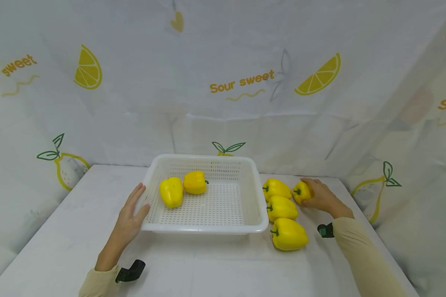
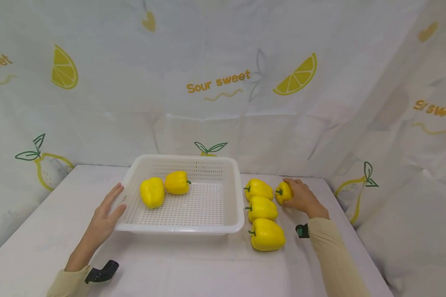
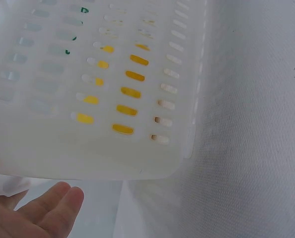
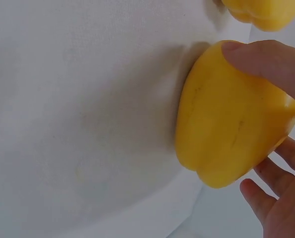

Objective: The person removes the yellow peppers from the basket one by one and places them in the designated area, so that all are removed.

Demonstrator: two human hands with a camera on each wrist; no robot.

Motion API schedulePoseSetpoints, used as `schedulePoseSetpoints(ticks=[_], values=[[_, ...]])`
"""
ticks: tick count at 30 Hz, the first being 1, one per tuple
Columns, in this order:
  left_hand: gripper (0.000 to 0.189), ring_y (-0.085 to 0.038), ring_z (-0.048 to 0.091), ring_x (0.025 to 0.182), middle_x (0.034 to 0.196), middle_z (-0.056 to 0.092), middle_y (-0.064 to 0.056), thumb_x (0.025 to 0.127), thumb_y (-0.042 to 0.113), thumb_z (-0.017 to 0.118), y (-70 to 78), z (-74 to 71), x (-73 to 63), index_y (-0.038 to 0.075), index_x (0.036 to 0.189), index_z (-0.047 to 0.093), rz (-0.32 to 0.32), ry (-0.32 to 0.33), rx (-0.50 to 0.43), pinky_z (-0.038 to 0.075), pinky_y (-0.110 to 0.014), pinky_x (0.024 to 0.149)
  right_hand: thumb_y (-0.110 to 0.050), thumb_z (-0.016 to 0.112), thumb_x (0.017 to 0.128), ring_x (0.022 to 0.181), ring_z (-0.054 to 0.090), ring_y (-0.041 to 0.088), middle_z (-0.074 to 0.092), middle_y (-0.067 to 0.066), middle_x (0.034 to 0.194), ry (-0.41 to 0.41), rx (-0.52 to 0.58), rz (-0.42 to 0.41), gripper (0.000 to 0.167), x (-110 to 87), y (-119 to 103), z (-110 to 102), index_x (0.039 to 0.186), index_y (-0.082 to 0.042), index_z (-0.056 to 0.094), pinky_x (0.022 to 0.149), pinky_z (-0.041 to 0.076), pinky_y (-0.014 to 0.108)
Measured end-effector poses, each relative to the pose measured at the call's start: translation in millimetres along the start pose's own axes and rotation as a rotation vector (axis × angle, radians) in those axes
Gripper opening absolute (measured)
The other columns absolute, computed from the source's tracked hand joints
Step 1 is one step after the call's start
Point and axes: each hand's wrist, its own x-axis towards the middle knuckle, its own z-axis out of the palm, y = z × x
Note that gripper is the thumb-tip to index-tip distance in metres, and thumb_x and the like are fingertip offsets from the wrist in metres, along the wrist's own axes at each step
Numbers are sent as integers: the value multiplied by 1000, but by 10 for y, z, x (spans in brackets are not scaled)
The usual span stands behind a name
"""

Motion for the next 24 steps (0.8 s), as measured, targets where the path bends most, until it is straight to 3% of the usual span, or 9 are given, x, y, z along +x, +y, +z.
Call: schedulePoseSetpoints(ticks=[13,24], values=[[58,-49,16,150,164,16,-23,99,8,50,21,3,0,-5,152,29,-20,-1,21,19,-69,116,-16,78,82,128,37,60,35,42,143,-1,7,-6,77,0,-77,-81,144,8,38,104,34,74],[58,-48,16,150,164,16,-22,99,9,50,40,-5,-17,-5,152,29,-27,-1,29,19,-68,117,-17,75,86,129,39,57,38,39,143,8,22,-13,71,14,-181,-158,144,5,40,104,35,73]])
